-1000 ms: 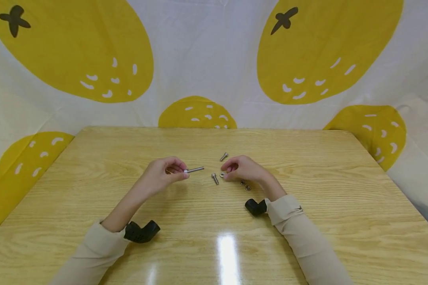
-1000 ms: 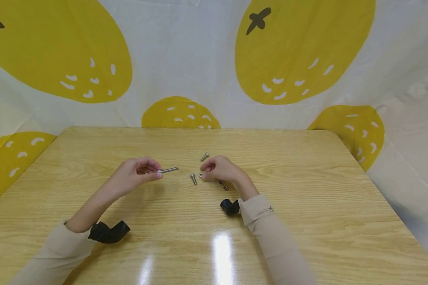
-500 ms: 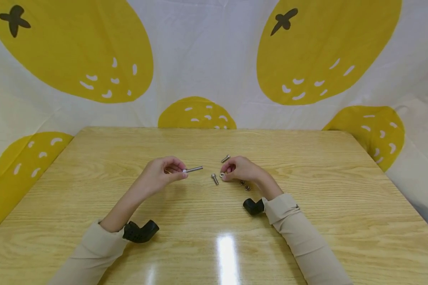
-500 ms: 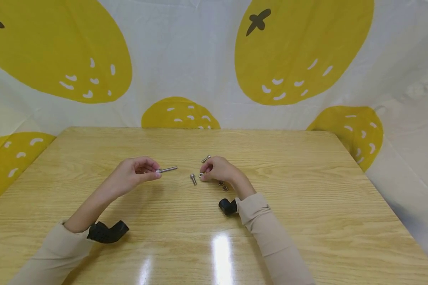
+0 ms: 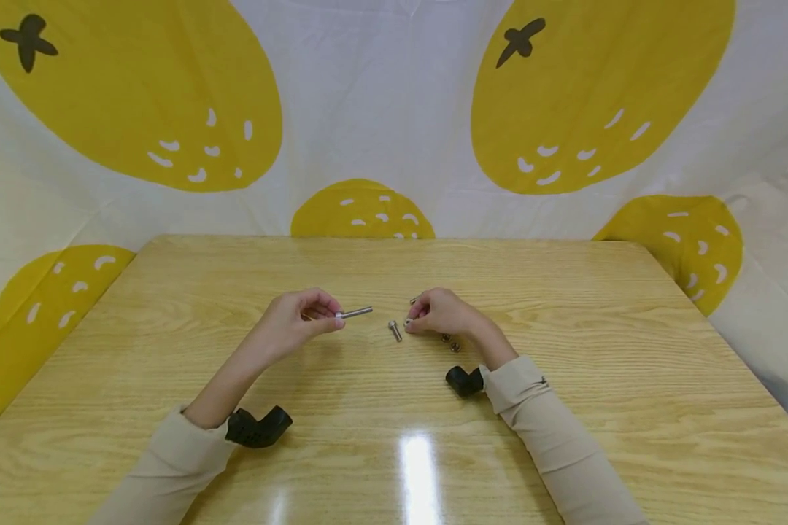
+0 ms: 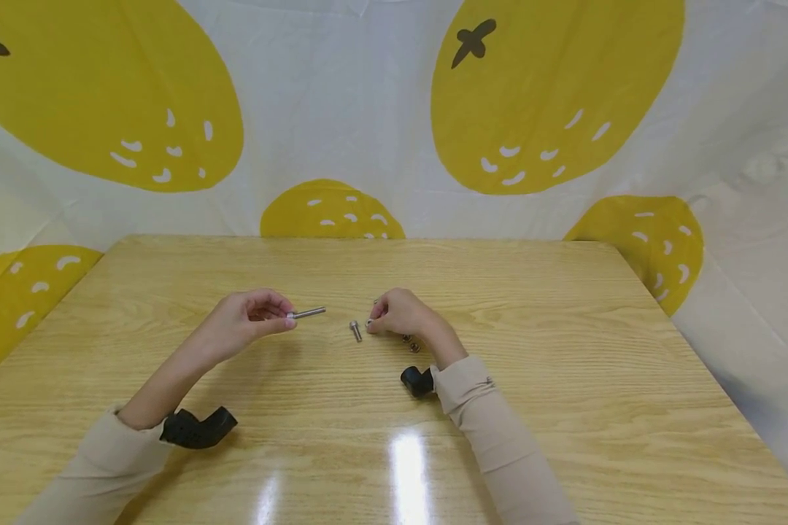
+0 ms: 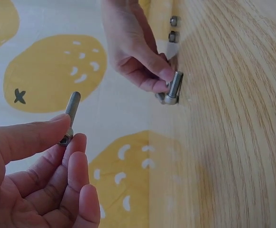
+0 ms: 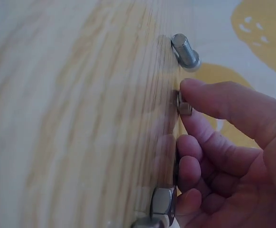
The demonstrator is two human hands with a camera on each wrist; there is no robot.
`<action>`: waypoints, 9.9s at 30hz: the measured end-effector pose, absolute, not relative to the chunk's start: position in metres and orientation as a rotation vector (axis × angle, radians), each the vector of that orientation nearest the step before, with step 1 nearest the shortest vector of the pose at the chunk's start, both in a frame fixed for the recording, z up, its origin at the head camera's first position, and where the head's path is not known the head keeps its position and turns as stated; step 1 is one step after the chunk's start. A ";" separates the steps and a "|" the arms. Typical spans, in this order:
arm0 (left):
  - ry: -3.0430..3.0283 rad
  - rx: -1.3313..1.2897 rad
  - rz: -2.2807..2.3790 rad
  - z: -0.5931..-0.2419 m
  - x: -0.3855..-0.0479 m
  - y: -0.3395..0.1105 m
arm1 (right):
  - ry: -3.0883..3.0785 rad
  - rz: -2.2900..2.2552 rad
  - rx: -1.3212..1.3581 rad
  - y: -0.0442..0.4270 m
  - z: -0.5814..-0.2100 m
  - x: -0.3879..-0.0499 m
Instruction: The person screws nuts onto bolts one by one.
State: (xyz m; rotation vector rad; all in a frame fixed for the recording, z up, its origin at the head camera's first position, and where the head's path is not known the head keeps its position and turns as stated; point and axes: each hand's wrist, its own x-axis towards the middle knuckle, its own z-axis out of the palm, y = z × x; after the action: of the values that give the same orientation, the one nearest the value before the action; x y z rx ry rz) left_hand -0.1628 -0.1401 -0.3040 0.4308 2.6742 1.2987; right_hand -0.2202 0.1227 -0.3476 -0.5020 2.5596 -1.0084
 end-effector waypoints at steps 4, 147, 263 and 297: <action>2.678 0.437 1.299 -0.304 -0.163 -0.140 | 2.565 -0.996 -0.543 0.125 -0.344 -0.218; 2.524 0.780 1.792 -0.272 -0.123 -0.072 | 2.554 -1.803 -0.712 0.141 -0.286 -0.122; 2.459 0.771 1.821 -0.273 -0.120 -0.070 | 2.891 -1.347 -1.015 0.156 -0.276 -0.114; 2.470 0.783 1.816 -0.274 -0.119 -0.070 | 2.886 -1.381 -1.048 0.154 -0.274 -0.114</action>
State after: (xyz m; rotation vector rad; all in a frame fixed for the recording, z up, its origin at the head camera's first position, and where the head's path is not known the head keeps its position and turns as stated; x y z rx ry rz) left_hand -0.1187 -0.0699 -0.2737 0.7832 2.4698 1.8164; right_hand -0.1137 0.1542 -0.2738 -1.0485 2.8859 -1.3807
